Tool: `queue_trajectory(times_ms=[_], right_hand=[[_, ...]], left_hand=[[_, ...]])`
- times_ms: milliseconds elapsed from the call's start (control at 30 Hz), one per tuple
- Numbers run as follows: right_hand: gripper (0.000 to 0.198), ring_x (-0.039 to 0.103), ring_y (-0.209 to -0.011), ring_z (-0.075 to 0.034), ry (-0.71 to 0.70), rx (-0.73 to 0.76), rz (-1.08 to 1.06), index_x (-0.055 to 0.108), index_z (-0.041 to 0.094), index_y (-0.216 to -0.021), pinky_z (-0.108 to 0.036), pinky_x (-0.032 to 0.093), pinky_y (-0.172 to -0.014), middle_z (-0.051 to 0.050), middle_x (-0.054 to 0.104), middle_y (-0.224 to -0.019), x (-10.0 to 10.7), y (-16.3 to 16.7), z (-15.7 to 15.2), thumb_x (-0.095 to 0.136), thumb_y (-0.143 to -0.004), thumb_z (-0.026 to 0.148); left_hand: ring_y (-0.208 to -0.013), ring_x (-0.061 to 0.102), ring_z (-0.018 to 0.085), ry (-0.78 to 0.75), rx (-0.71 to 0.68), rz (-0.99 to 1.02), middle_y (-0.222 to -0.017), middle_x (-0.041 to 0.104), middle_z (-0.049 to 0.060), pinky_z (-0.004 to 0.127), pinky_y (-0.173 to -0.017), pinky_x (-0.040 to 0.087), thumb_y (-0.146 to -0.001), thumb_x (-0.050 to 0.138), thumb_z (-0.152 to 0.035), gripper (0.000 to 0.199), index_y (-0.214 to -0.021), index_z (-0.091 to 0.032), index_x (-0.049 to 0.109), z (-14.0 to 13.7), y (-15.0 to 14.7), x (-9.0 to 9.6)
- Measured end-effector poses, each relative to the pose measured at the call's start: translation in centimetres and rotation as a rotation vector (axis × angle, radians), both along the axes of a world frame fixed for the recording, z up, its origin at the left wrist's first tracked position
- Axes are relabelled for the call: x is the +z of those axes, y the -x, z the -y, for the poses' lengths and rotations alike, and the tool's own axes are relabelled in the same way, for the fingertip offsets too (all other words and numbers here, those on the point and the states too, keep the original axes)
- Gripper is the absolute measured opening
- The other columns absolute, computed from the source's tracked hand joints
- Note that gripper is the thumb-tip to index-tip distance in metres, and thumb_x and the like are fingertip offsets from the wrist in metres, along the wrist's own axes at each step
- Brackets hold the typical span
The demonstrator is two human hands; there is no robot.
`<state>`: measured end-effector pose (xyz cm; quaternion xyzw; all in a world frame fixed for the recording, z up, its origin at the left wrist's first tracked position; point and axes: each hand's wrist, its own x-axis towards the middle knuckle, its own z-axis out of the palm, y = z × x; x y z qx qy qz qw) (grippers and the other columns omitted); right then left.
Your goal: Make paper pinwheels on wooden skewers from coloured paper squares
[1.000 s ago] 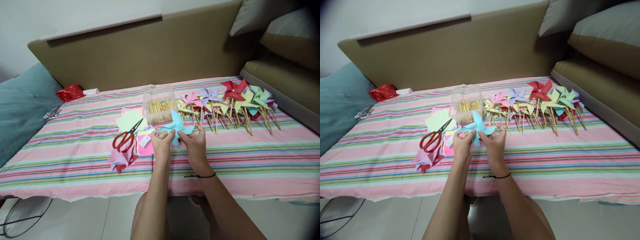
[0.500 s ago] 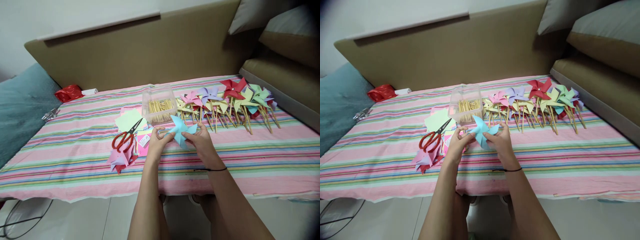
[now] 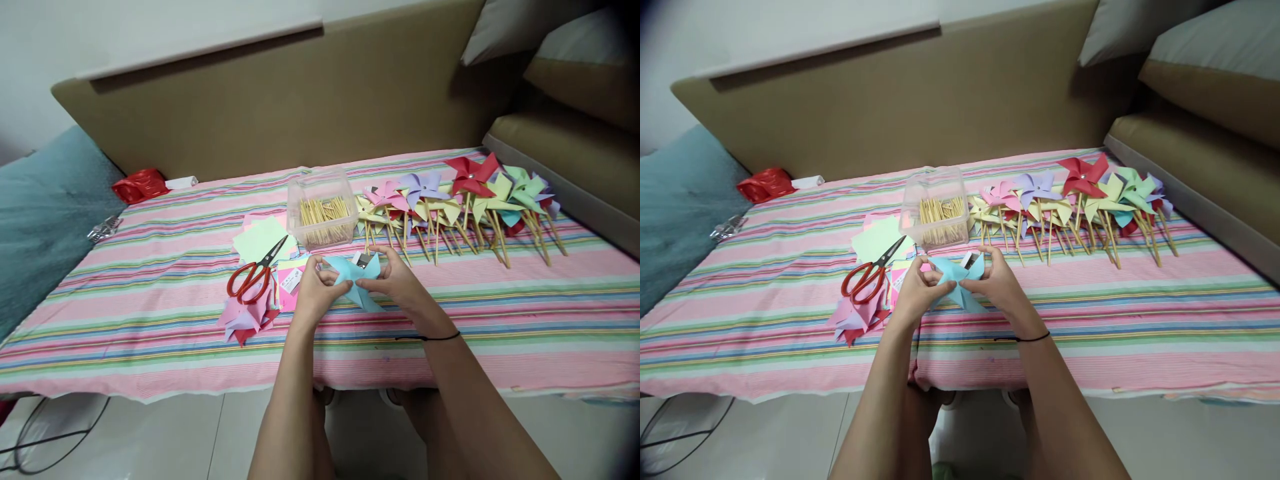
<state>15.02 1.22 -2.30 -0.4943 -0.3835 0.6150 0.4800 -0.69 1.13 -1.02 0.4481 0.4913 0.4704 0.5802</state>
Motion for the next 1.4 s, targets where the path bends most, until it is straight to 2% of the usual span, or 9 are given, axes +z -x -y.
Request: queue_trajectory(times_ms=[67,167,300,433,567,667,967,1267,1400], right_hand=[[0.075,0.064,-0.053,-0.017,-0.029,-0.003,0.013,0.043,0.022,-0.115,-0.031,0.052,-0.054,0.006,0.067,-0.058,0.1,-0.1,-0.2,0.083,-0.051,0.027],[0.049,0.061,-0.054,-0.016,-0.127,-0.172,0.117,0.053,0.019,-0.101,-0.031,0.05,-0.058,0.005,0.064,-0.055,0.1,-0.4,-0.6,0.078,-0.062,0.035],[0.014,0.062,-0.066,-0.019,-0.358,-0.385,0.498,0.064,0.019,-0.079,-0.034,0.049,-0.067,-0.001,0.066,-0.065,-0.8,-0.8,-1.4,0.066,-0.073,0.031],[0.01,0.06,-0.092,-0.025,-0.597,-0.234,0.95,0.066,0.02,-0.064,-0.042,0.042,-0.088,-0.007,0.07,-0.086,-2.7,-0.8,-2.4,0.061,-0.072,0.02],[0.015,0.052,-0.108,-0.029,-0.575,-0.081,1.182,0.071,0.021,-0.068,-0.044,0.037,-0.091,-0.009,0.069,-0.103,-4.5,-0.2,-3.0,0.058,-0.074,0.016],[0.017,0.046,-0.113,-0.032,-0.552,-0.087,1.266,0.071,0.022,-0.07,-0.047,0.036,-0.09,-0.009,0.068,-0.106,-5.2,0.3,-3.0,0.057,-0.074,0.014],[0.018,0.039,-0.118,-0.038,-0.519,-0.09,1.346,0.068,0.021,-0.074,-0.052,0.032,-0.088,-0.009,0.068,-0.108,-5.0,1.1,-2.8,0.052,-0.08,0.014],[0.014,0.051,-0.108,-0.028,-0.572,-0.144,1.021,0.054,0.022,-0.068,-0.047,0.031,-0.098,-0.008,0.068,-0.1,-4.2,-0.3,-3.2,0.048,-0.079,0.016],[0.011,0.061,-0.089,-0.025,-0.525,-0.237,0.915,0.053,0.021,-0.074,-0.043,0.043,-0.085,-0.009,0.068,-0.086,-2.8,-1.3,-2.5,0.046,-0.081,0.023]], left_hand=[[-0.044,0.053,0.009,0.01,0.041,0.014,-0.053,0.061,-0.007,0.019,-0.046,0.038,-0.051,0.081,-0.022,0.052,-0.085,-0.021,0.041,-0.1,0.4,0.2],[-0.046,0.057,0.011,0.012,0.163,0.051,-0.054,0.062,-0.006,0.021,-0.049,0.041,-0.051,0.081,-0.023,0.05,-0.085,-0.02,0.044,-0.5,1.4,0.3],[-0.049,0.06,0.012,-0.006,0.345,0.13,-0.057,0.065,-0.004,0.022,-0.054,0.044,-0.049,0.082,-0.021,0.051,-0.084,-0.019,0.044,-1.0,3.0,0.3],[-0.047,0.059,0.011,-0.019,0.412,0.195,-0.058,0.065,-0.003,0.023,-0.054,0.045,-0.049,0.081,-0.019,0.052,-0.086,-0.019,0.043,-1.0,3.7,0.4],[-0.049,0.06,0.014,0.003,0.415,0.197,-0.059,0.066,-0.001,0.025,-0.054,0.046,-0.047,0.082,-0.021,0.055,-0.085,-0.02,0.042,-0.8,3.6,0.4],[-0.049,0.061,0.015,0.019,0.422,0.206,-0.058,0.066,-0.001,0.024,-0.054,0.045,-0.045,0.083,-0.022,0.06,-0.086,-0.021,0.041,-0.8,3.4,0.4],[-0.05,0.061,0.014,-0.019,0.371,0.169,-0.056,0.063,-0.005,0.025,-0.057,0.045,-0.048,0.083,-0.024,0.06,-0.09,-0.022,0.04,-0.5,3.7,0.0],[-0.051,0.063,0.016,-0.027,0.402,0.177,-0.061,0.069,0.0,0.026,-0.056,0.047,-0.049,0.082,-0.022,0.059,-0.089,-0.022,0.039,-0.6,4.1,0.1],[-0.049,0.061,0.014,-0.043,0.393,0.148,-0.058,0.067,-0.002,0.023,-0.055,0.046,-0.049,0.081,-0.022,0.06,-0.09,-0.022,0.037,-0.6,3.6,0.2]])
